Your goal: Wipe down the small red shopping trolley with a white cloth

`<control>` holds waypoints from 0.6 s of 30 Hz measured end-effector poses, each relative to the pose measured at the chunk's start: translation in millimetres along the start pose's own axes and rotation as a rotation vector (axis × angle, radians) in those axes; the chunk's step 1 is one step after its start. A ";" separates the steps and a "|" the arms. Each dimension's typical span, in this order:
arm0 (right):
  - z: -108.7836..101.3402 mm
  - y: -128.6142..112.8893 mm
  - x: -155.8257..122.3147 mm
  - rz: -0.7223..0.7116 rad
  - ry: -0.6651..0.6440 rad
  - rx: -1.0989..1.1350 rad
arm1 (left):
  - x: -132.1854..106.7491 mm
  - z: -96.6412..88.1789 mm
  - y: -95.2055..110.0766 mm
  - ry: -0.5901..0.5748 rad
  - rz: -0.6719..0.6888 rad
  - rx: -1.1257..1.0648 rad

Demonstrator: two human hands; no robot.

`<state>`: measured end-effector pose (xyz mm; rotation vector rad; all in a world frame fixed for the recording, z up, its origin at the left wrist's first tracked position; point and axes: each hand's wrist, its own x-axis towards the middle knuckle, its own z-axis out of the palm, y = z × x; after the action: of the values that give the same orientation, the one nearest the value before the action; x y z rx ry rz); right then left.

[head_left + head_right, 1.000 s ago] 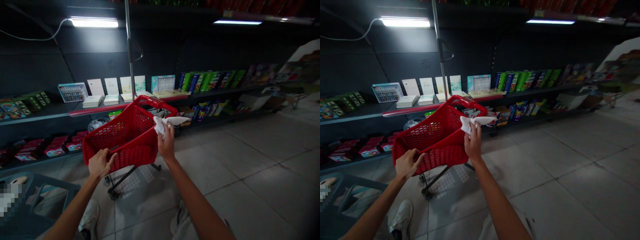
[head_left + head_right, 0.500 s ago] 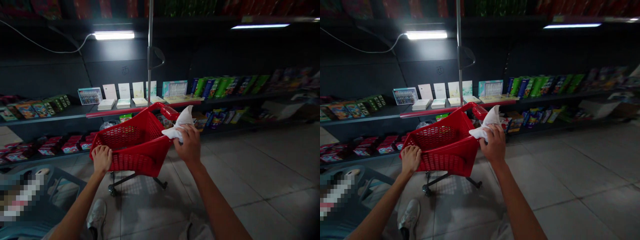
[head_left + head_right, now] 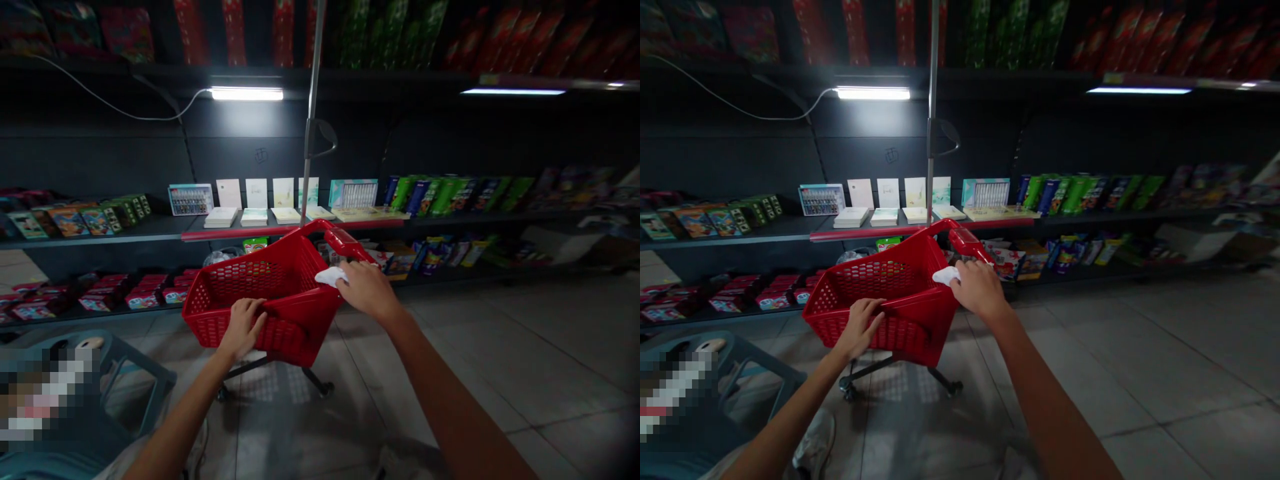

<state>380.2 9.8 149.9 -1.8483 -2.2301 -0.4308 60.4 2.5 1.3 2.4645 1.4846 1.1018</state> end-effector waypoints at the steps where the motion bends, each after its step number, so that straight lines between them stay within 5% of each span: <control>1: -2.9 -0.4 0.6 -0.021 -0.033 -0.001 | 1.0 -0.1 0.1 -0.001 -0.026 0.005; 8: -6.0 -3.4 29.9 -0.307 -0.296 0.293 | 3.6 -9.9 0.6 0.016 -0.146 0.044; 18: 9.1 -39.4 100.9 -0.457 -0.321 0.050 | -3.4 -11.2 -12.8 0.080 -0.146 0.121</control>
<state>322.6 99.1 172.7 -1.4559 -2.8589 -0.1496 43.2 3.4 2.7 2.3659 1.7726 1.1270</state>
